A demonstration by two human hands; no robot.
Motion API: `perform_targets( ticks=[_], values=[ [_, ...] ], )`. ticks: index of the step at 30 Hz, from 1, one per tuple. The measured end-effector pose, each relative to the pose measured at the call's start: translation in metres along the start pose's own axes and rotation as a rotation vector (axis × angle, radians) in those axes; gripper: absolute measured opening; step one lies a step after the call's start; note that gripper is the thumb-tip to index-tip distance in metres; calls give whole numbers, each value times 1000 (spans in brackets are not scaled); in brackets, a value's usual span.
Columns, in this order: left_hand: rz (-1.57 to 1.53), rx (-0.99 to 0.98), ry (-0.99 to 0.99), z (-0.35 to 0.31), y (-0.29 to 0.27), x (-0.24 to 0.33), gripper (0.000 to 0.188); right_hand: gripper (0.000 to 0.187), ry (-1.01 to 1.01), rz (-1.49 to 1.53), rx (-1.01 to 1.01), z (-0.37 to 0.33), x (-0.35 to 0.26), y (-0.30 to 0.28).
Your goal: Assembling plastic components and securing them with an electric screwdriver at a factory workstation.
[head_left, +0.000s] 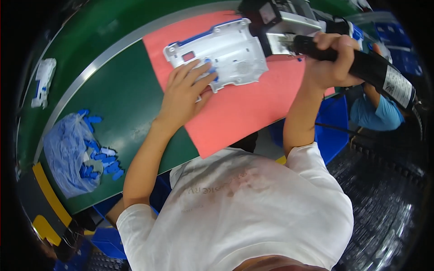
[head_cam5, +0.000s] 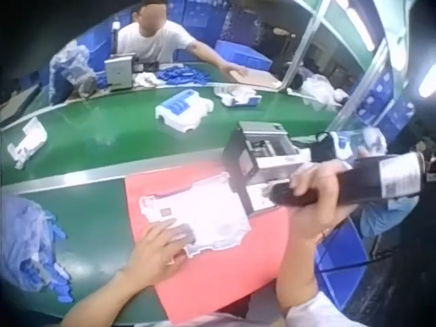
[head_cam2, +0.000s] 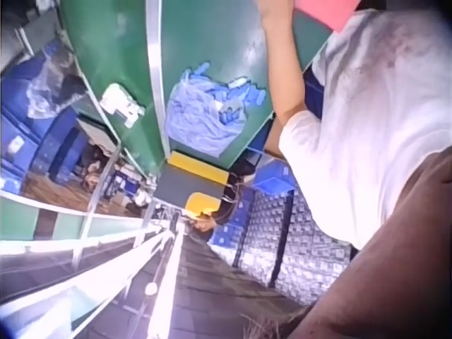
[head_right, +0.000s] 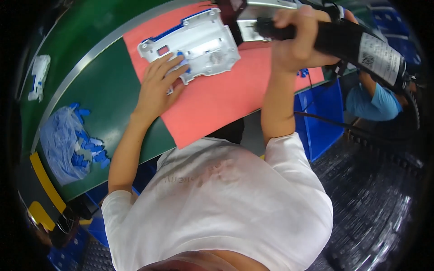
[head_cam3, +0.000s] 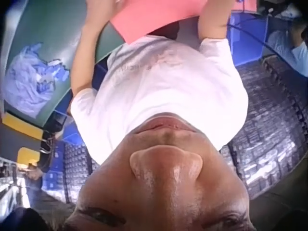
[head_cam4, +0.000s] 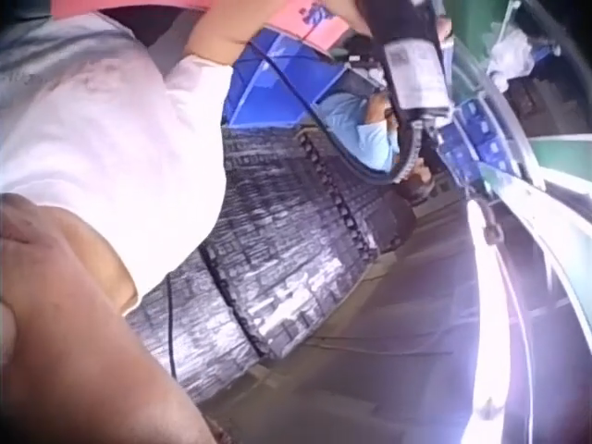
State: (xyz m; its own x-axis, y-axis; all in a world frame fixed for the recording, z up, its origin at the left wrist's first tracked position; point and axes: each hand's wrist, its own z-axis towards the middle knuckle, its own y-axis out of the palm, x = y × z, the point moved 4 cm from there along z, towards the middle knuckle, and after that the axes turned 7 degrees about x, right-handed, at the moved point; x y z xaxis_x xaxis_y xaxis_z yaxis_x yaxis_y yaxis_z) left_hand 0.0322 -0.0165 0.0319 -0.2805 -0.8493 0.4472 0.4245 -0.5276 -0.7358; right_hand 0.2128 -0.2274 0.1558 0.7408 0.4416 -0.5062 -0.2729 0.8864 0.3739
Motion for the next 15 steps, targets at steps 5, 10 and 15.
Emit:
perform_targets(
  ticks=[5, 10, 15],
  values=[
    [22, -1, -37, 3, -3, 0, 42, 60, 50, -118, 127, 17, 12, -31],
    [44, -18, -35, 4, 0, -1, 43, 42, 108, -240, 149, 7, 16, -21],
    [38, -2, -44, 0, -1, -3, 43, 48, 114, -237, -186, 4, 23, -25]
  ],
)
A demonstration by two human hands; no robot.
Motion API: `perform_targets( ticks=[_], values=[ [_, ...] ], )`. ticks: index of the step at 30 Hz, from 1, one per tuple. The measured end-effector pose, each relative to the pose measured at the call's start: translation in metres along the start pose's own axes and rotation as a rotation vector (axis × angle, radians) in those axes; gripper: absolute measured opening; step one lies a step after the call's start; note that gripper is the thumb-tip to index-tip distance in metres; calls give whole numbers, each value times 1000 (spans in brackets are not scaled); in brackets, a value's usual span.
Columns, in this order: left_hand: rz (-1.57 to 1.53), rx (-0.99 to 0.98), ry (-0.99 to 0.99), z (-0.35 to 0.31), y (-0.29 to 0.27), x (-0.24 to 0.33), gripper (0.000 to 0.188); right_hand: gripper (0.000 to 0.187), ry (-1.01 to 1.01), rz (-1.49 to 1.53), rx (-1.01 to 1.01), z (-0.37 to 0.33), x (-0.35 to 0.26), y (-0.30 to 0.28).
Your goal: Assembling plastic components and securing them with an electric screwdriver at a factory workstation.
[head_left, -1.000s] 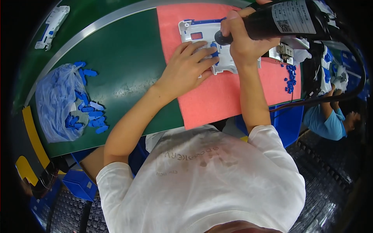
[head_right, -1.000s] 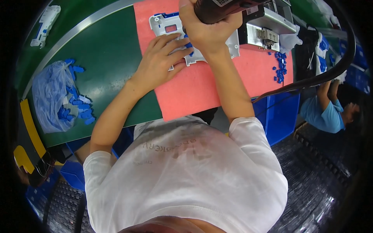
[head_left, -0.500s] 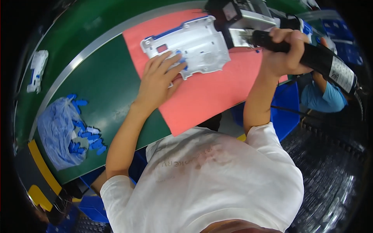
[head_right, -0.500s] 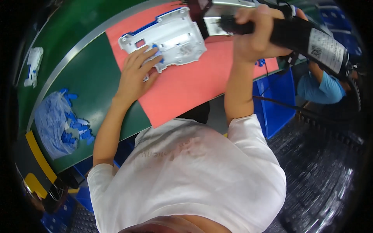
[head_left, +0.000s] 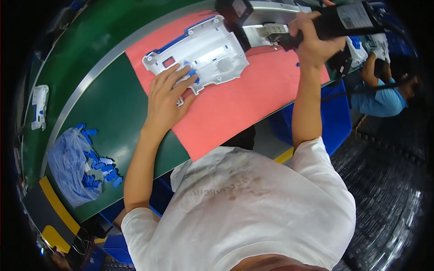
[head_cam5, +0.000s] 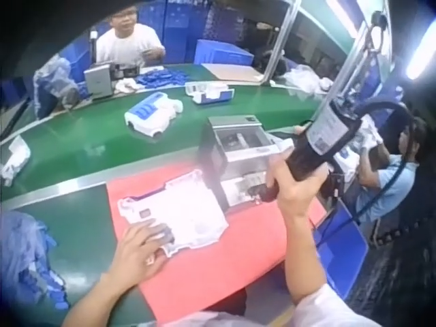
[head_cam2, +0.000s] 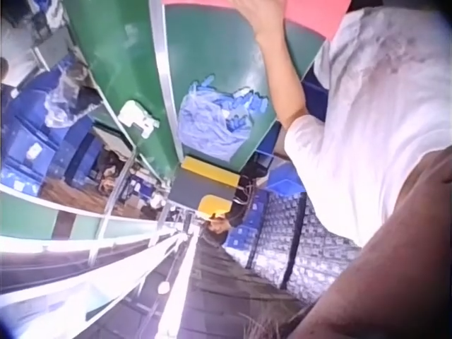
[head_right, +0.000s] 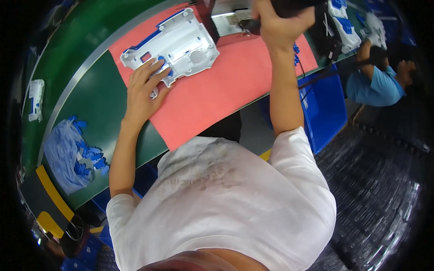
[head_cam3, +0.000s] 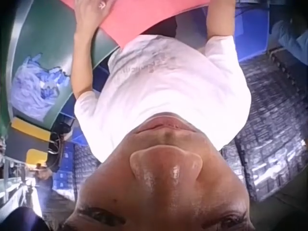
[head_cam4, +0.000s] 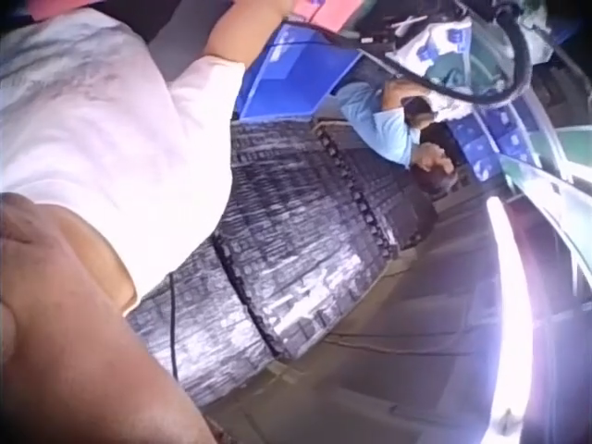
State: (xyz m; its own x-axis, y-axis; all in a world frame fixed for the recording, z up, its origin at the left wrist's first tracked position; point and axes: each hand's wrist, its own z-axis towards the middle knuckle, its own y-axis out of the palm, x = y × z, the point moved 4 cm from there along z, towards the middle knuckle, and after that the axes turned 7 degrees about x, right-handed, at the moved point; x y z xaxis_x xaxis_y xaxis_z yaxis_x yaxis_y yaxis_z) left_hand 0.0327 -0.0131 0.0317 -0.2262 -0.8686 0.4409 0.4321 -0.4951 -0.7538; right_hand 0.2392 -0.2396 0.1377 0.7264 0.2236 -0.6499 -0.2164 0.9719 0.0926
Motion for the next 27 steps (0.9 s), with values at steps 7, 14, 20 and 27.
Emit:
perform_targets(
  ticks=[7, 14, 20, 27],
  values=[
    [-13, 32, 22, 0, 2, -1, 41, 63, 75, 441, -25, -40, -31, 91],
    [-34, 57, 9, 0, 3, 0, 37, 58, 189, 359, -111, -72, -6, 133],
    [-48, 66, 13, -3, 0, -1, 37, 60, 191, 336, -101, -75, -10, 135],
    [-48, 55, 5, -3, 2, -2, 40, 60, 214, 344, -103, -78, -7, 138]
  ],
)
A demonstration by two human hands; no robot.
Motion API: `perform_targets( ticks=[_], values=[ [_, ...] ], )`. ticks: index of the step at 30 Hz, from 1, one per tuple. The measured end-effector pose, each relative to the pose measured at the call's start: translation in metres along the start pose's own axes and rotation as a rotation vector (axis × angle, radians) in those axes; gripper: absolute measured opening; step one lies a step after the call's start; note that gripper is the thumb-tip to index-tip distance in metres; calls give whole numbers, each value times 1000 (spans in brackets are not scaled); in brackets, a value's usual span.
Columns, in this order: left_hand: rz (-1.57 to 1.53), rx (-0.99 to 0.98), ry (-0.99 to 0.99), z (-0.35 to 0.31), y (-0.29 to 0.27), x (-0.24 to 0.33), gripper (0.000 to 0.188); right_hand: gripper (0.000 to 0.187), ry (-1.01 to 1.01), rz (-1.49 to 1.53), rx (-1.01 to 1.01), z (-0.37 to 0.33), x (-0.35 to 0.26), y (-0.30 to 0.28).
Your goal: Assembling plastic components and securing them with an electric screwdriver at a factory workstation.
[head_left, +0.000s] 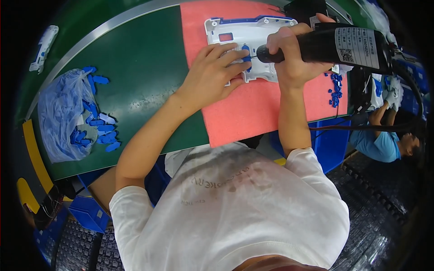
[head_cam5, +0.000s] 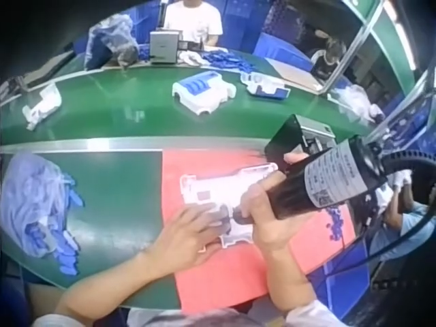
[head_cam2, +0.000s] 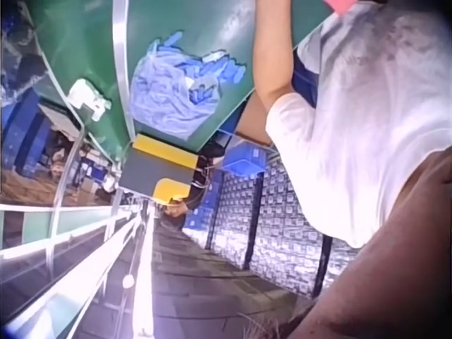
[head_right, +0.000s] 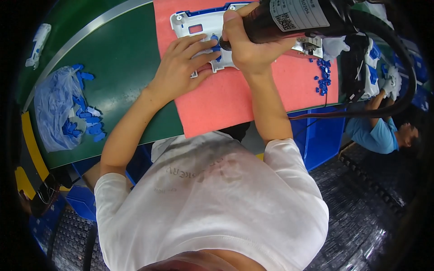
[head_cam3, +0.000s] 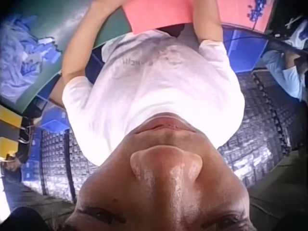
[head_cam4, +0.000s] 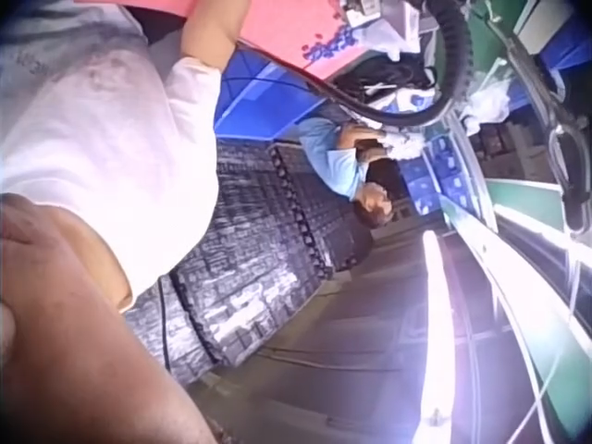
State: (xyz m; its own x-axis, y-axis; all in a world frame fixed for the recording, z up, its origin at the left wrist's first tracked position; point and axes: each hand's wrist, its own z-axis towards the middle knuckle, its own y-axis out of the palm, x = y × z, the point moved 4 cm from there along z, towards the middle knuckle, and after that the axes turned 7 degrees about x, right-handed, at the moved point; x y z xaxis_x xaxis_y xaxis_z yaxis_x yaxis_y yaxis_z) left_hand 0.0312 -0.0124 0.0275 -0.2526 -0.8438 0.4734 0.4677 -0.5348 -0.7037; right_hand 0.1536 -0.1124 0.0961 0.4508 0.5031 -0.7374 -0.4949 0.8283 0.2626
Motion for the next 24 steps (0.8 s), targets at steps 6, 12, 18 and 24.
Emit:
perform_targets(
  ticks=[6, 12, 18, 24],
  values=[
    [6, -8, -1, -1, 2, 0, 39, 59, -17, -9, -85, -6, 7, -3],
    [13, -9, 12, 0, 2, 1, 35, 60, 0, 48, -30, -15, 6, -8],
    [5, -6, 17, -1, 3, -1, 35, 78, -50, -3, -193, -6, -1, 1],
    [25, 1, 19, -2, 4, -2, 33, 67, 161, -130, -56, -7, -2, 0]
  ],
)
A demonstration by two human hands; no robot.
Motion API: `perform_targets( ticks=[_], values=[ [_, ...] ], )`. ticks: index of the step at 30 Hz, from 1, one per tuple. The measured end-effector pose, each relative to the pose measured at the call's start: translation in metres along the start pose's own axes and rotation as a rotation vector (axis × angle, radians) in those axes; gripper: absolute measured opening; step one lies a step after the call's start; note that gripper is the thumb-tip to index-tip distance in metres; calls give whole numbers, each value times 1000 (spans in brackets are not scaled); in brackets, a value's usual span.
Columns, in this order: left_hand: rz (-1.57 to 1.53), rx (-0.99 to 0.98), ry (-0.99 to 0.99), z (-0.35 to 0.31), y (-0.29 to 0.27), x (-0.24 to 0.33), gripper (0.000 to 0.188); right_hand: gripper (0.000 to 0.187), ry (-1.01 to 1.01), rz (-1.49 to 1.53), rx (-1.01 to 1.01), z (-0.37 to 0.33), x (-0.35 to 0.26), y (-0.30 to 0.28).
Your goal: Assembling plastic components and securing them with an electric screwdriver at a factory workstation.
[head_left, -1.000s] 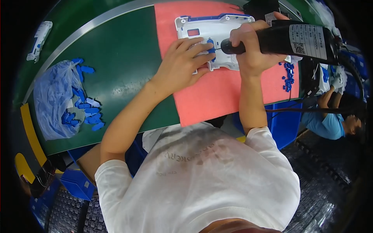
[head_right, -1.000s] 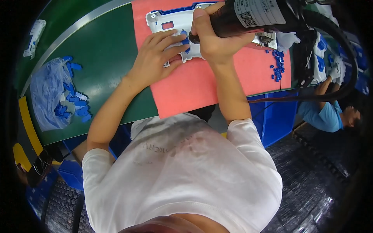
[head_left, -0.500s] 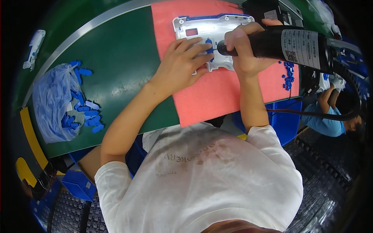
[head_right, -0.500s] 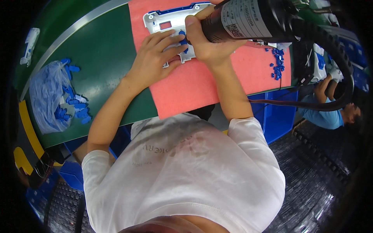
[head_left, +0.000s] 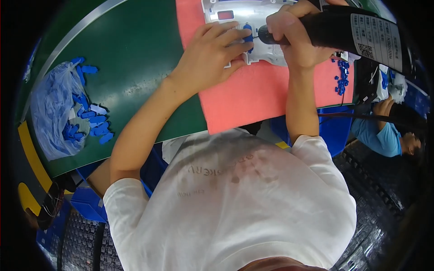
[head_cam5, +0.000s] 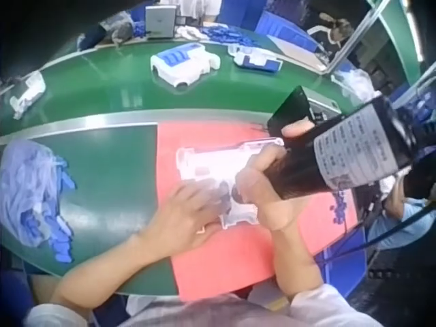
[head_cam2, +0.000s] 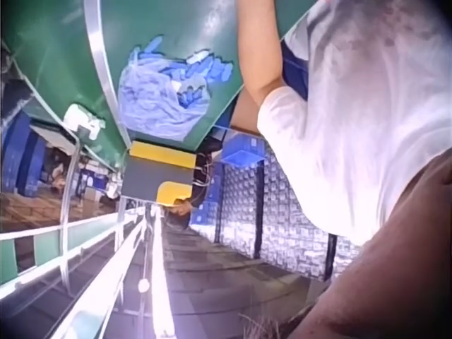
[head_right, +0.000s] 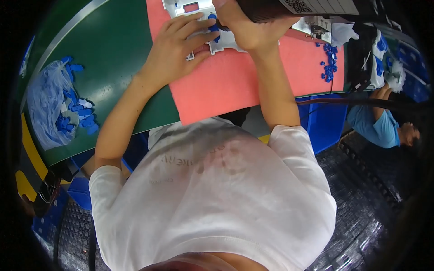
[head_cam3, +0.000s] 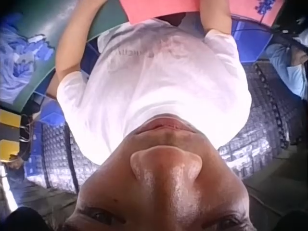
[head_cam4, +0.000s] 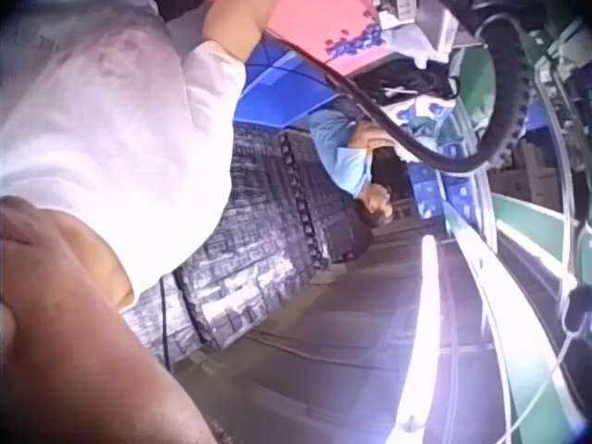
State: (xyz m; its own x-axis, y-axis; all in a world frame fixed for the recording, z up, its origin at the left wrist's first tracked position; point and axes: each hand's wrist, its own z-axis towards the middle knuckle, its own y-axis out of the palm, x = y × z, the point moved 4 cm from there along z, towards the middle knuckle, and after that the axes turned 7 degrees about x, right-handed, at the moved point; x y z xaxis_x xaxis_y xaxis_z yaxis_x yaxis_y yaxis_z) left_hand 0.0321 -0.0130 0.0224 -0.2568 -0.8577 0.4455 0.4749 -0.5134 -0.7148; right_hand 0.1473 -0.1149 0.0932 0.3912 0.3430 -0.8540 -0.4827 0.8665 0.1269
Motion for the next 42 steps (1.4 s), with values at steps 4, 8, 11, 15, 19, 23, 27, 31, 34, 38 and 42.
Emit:
perform_targets(
  ticks=[4, 8, 11, 15, 19, 23, 27, 31, 34, 38, 42],
  values=[
    [-20, 9, -17, -2, 3, -2, 33, 60, -38, 33, -17, -4, 2, 1],
    [-15, 17, 5, 0, 2, -1, 34, 59, -168, 103, -32, -12, 3, 1],
    [-13, 15, 15, 1, -1, 0, 34, 62, -196, -70, 72, -9, 4, -6],
    [-12, -12, 30, 4, -1, 0, 44, 6, -240, 205, 127, 14, -25, -64],
    [9, -67, 4, 7, -3, 4, 53, 16, -361, 147, 363, 48, -59, -152],
    [38, -79, 6, 6, -6, 6, 56, 61, -406, -48, 446, 51, -56, -157],
    [17, -98, -9, 11, -6, 8, 56, 44, -428, -119, 360, 49, -44, -151],
    [23, -80, -24, 6, -9, 5, 57, 45, -378, -149, 300, 40, -47, -147],
    [5, -46, -6, 8, -7, 2, 63, 51, -343, 80, 238, 28, -58, -123],
    [-108, -42, -89, 14, -11, 0, 72, 59, -292, 227, 130, 22, -49, -62],
    [-151, -45, -117, 5, -9, -8, 71, 61, -228, 248, 70, 16, -24, -16]
  ],
)
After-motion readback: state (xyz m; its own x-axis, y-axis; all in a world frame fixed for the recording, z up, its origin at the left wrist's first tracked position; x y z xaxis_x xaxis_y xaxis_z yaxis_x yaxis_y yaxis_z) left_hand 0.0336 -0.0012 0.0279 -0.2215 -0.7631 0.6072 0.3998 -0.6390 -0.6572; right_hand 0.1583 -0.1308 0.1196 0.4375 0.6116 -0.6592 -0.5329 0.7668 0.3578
